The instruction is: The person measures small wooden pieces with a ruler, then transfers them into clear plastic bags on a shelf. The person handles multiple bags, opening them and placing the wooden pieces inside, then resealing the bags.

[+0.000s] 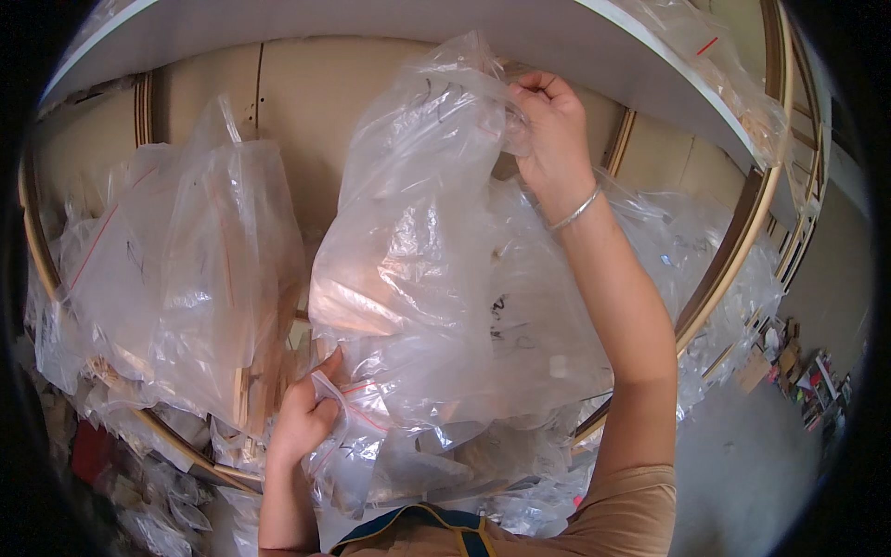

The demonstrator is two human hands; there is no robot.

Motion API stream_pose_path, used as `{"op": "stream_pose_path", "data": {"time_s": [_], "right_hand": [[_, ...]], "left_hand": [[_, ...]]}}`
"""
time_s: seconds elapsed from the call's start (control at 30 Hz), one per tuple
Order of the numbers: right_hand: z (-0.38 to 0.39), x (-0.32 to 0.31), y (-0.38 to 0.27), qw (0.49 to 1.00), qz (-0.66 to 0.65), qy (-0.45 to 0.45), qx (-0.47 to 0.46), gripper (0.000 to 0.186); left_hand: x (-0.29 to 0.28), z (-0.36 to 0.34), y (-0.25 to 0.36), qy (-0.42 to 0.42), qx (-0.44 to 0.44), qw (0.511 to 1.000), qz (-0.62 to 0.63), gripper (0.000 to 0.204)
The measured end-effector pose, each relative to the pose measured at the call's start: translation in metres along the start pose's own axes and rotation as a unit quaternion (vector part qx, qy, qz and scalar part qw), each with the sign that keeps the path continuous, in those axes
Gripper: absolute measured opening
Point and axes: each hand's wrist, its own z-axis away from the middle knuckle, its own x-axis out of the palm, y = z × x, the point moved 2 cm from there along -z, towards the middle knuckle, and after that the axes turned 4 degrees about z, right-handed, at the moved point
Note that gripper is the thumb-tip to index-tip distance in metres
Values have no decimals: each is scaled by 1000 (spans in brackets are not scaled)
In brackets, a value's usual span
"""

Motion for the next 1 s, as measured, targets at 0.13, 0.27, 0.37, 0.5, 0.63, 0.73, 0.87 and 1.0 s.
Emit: {"op": "stream_pose_path", "data": {"time_s": [0.13,0.27,0.37,0.5,0.63,0.73,0.87,1.0], "right_hand": [[-1,0,-10,992,114,-31,35,9],[21,4,-14,890,393,-229,7,28],[33,9,-1,672,620,-385,-127,34],[11,9,26,701,625,-309,147,33],[-29,27,39,924,274,-70,259,27],[-47,52,54,966,60,104,229,23],[-49,81,64,979,3,72,190,24],[-33,91,73,971,95,28,220,26]], "left_hand": [[0,2,-1,-7,-15,1000,-2,66],[-1,3,-2,0,-6,1000,-9,62],[0,2,-2,7,11,1000,-10,62],[1,2,-1,8,5,1000,-7,61],[-1,2,1,-5,-28,999,-22,62],[-2,1,2,-12,-30,999,-30,62],[-3,2,3,0,1,999,-38,63],[-1,3,4,1,-7,1000,-31,63]]}}
